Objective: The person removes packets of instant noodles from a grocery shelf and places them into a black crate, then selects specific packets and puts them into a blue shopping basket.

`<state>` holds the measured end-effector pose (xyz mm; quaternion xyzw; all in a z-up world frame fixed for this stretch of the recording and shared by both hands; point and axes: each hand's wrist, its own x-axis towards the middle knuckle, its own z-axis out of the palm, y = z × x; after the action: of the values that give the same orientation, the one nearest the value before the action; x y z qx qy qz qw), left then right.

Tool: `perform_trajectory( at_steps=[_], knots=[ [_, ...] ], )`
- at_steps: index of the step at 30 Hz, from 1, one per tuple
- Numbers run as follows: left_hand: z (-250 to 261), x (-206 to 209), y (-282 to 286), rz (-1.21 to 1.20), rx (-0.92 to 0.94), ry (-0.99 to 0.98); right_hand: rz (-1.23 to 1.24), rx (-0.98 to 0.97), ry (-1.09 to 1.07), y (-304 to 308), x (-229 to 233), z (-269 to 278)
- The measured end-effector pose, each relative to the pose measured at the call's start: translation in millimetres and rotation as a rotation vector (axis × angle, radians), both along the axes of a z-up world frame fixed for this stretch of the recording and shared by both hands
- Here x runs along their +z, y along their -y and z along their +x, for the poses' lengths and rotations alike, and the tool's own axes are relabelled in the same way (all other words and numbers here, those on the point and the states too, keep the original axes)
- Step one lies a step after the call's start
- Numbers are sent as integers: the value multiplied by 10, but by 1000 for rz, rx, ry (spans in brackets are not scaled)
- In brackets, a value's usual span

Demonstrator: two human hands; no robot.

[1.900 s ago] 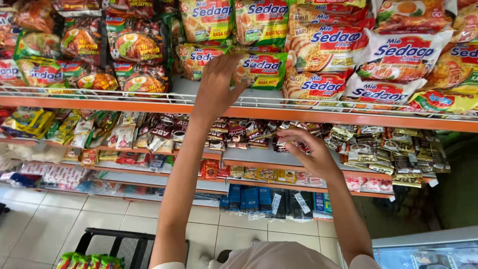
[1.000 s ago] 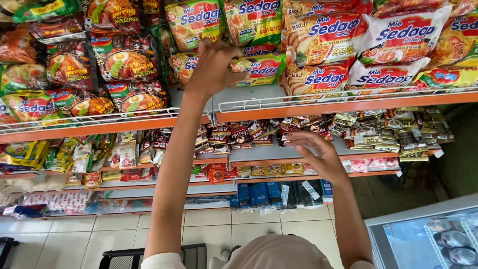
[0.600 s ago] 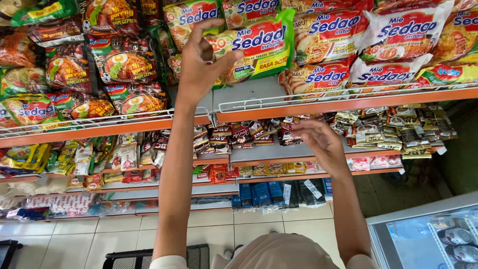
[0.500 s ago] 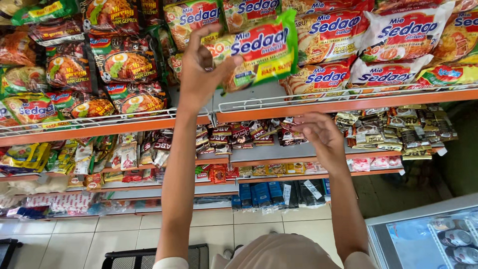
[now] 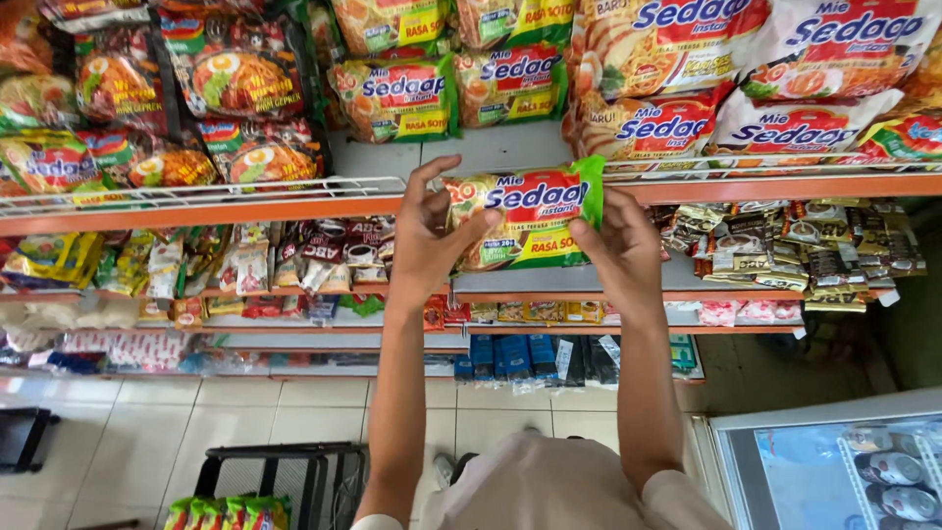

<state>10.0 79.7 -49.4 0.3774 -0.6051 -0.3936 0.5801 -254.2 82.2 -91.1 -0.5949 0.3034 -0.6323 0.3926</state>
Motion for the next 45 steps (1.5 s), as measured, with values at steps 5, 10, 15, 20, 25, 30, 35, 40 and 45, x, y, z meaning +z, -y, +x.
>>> perform_trajectory(
  at_steps=[5,10,15,20,25,30,35,40,45],
  knots=[
    [-57,-406,-199,44,62,-98,97,15,13,-177,-103,67],
    [-120,-679,-488,107,50,-299,164,87,46,-128,-317,48],
    [-242,-913,-682,121,111,-441,208,100,86,-44,-500,27],
    [-279,-1034,-786,150,231,-471,230,165,83,-78,-553,61],
    [-266,-1055,-928,151,291,-504,263,241,96,25,-785,120],
    [-135,-1186,-1116,147,394,-523,276,298,52,-18,-782,343],
    [100,-1084,-1481,116,499,-513,282,397,27,-171,-719,704],
    [370,-1149,-1956,106,629,-528,288,522,-28,-403,-741,1125],
    [627,-1206,-2597,78,747,-504,309,649,-71,-804,-751,1548]
  ],
)
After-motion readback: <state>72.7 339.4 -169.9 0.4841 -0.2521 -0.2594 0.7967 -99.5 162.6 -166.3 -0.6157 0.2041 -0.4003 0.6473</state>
